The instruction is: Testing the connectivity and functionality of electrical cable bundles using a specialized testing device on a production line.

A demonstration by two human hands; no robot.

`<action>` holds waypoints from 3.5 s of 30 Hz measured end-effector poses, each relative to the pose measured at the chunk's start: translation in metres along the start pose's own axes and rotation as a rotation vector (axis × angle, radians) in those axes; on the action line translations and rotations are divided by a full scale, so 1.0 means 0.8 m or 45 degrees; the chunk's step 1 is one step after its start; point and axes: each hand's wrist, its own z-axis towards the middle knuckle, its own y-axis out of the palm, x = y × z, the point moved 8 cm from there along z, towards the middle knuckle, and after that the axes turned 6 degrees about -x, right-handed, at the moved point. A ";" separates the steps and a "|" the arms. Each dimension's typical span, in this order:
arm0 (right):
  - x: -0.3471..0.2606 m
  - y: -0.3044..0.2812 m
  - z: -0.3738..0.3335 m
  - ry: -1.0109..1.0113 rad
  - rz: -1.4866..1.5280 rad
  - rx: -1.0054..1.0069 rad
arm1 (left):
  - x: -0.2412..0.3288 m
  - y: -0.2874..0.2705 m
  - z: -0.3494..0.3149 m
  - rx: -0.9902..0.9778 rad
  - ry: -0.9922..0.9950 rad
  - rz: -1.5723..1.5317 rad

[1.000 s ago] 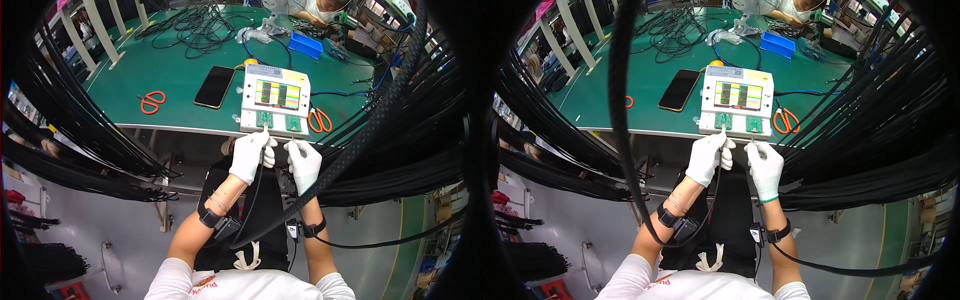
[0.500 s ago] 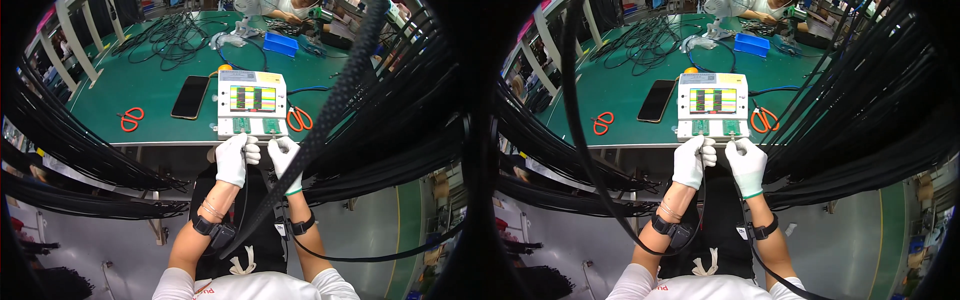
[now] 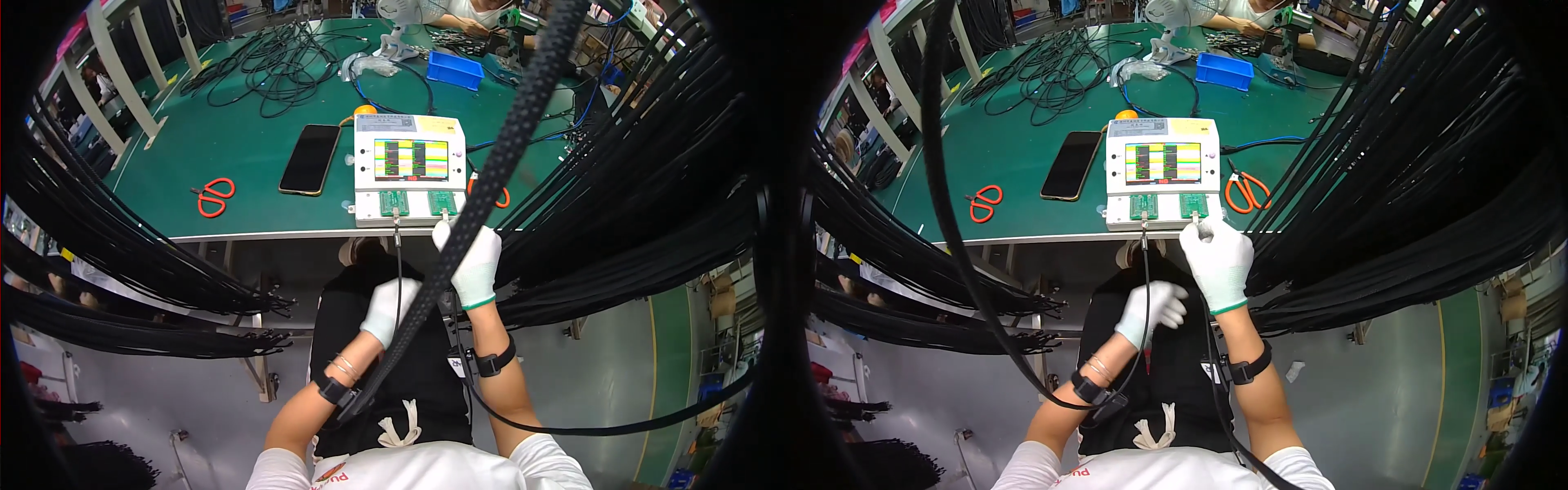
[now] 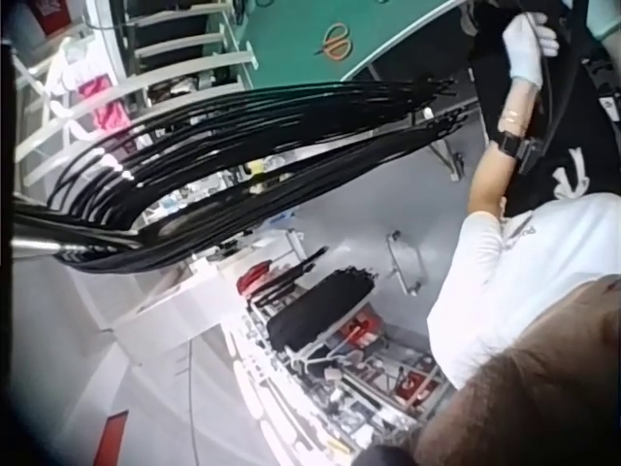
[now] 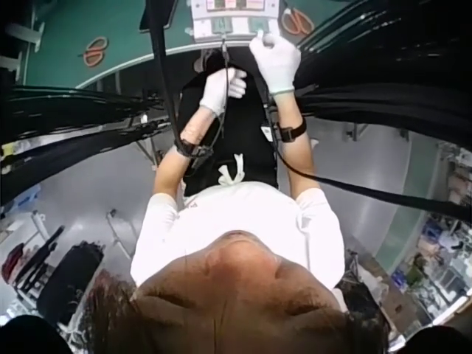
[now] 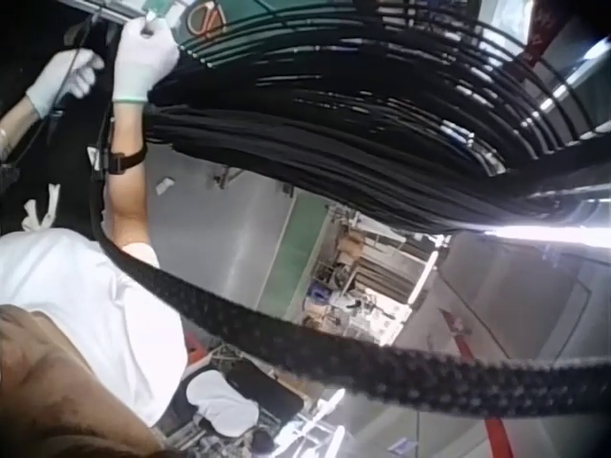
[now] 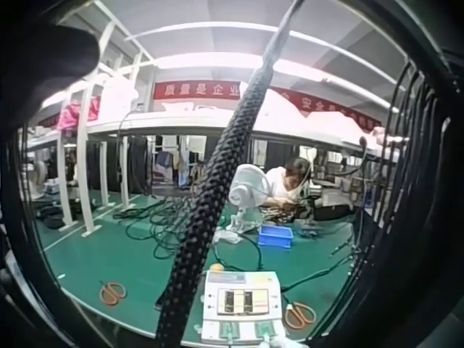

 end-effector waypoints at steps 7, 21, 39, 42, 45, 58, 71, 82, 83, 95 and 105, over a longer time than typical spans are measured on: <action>-0.021 -0.009 0.008 0.076 -0.322 -0.208 | -0.003 0.167 -0.056 -0.497 0.705 1.044; -0.384 -0.335 0.007 -1.197 -1.364 0.916 | 0.228 -0.046 -0.096 0.352 0.952 -0.477; -0.355 -0.316 0.027 -1.165 -0.817 0.644 | 0.250 0.139 -0.056 -0.017 1.111 0.574; -0.291 -0.243 0.025 -0.961 -0.116 0.306 | 0.213 0.141 -0.077 0.033 1.124 0.675; -0.150 -0.096 0.006 -0.277 0.739 -0.343 | 0.156 0.125 -0.109 0.221 1.117 1.009; -0.050 0.000 -0.197 -0.373 0.637 -1.217 | -0.089 0.054 -0.006 0.101 -0.399 -0.663; 0.081 0.024 -0.123 0.649 1.441 -0.458 | 0.066 0.097 -0.100 0.175 0.415 0.552; 0.042 0.012 -0.020 0.365 0.406 -0.255 | 0.193 -0.019 -0.045 0.591 0.528 0.374; 0.041 0.019 -0.013 0.347 0.609 -0.242 | 0.184 -0.023 -0.027 0.531 0.370 0.292; 0.006 -0.001 -0.041 0.194 0.249 -0.197 | 0.172 0.011 -0.041 0.490 0.598 0.276; -0.001 -0.002 -0.033 0.001 0.266 -0.215 | 0.152 0.005 -0.020 0.374 0.379 -0.255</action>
